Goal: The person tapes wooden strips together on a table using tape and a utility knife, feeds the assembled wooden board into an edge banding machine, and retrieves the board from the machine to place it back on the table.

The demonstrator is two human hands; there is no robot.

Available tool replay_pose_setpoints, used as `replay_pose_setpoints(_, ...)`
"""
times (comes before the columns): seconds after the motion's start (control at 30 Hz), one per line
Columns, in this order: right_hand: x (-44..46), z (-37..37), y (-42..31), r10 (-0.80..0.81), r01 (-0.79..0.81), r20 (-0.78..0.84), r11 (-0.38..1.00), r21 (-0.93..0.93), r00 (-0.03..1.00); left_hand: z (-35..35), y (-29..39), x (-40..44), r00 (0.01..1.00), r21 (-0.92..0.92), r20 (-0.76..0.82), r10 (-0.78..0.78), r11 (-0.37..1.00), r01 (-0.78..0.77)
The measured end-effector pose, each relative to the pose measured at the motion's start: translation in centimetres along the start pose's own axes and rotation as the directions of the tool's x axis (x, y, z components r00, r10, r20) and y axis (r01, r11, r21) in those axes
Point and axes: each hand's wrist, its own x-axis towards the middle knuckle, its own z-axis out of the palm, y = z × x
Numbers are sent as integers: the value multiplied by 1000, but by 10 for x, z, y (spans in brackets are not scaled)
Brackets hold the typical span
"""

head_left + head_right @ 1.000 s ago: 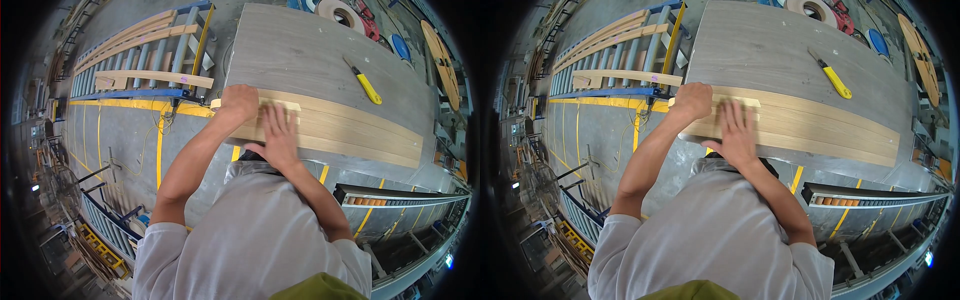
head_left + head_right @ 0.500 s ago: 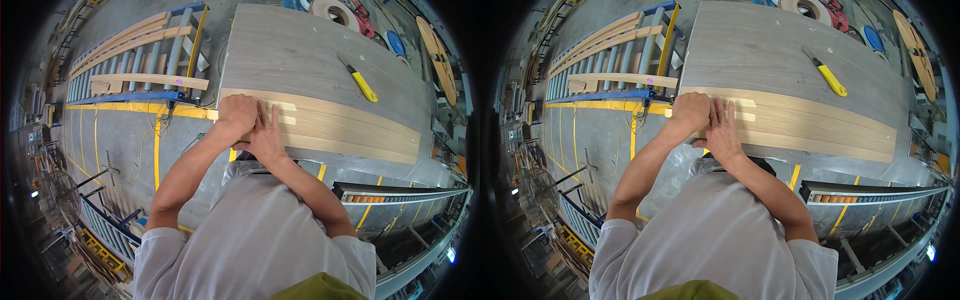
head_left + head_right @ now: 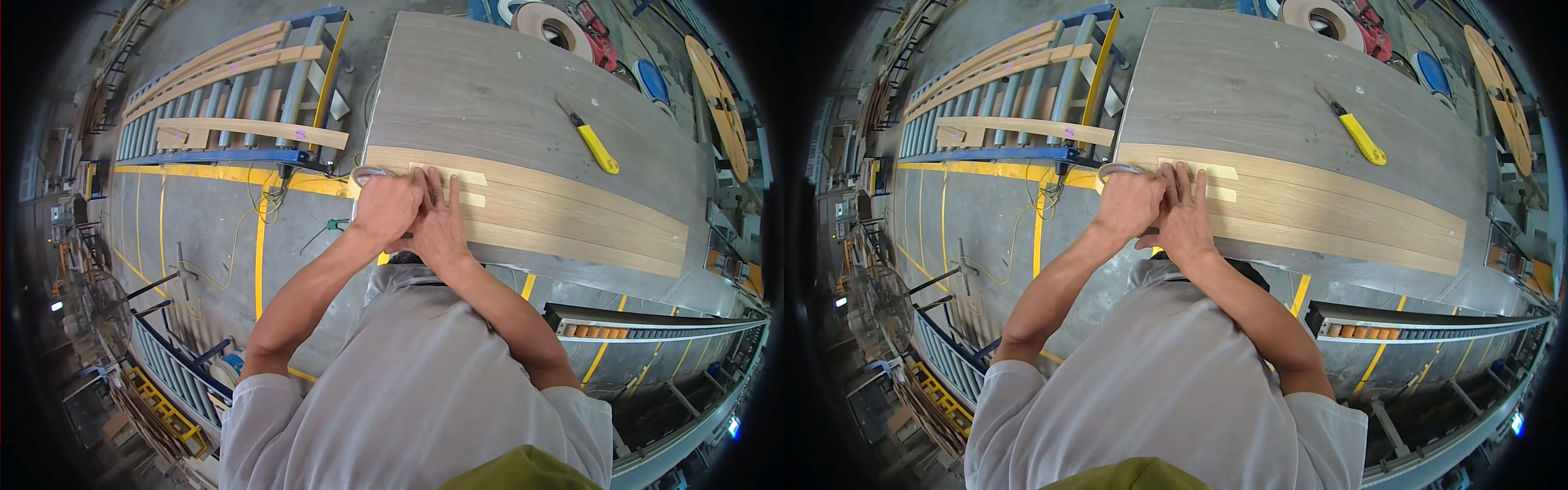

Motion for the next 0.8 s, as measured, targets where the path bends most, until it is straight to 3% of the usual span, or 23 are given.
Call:
replay_pose_setpoints(0.07,0,-2,-1,2,-2,-8,1000,-8,1000,3,-5,-1,996,2,-21,86,996,-86)
replay_pose_setpoints(0.3,-2,2,0,14,-13,-45,1000,20,999,-5,2,-10,983,11,-97,155,988,-154)
replay_pose_setpoints(0.4,-3,6,-3,37,-36,-56,999,20,998,-31,7,-15,997,19,-42,67,998,-66)
replay_pose_setpoints(0.47,-6,10,2,38,-30,-105,996,83,994,-52,-1,-23,985,-59,-175,-2,998,-9)
replay_pose_setpoints(0.53,-10,10,5,25,-1,-154,989,150,988,-82,-13,-34,944,-248,-166,-285,939,240)
replay_pose_setpoints(0.57,-15,7,7,35,2,-197,983,181,980,-90,-23,-40,910,-335,-204,-362,899,283)
replay_pose_setpoints(0.67,-37,8,23,47,7,-262,980,201,964,-99,-52,-61,824,-509,-271,-497,801,316)
replay_pose_setpoints(0.73,-57,4,37,147,-112,-239,982,153,960,-104,-61,-75,802,-570,-213,-558,738,362)
replay_pose_setpoints(0.8,-64,6,37,170,-132,-252,978,161,953,-103,-68,-88,771,-646,-163,-615,657,388)
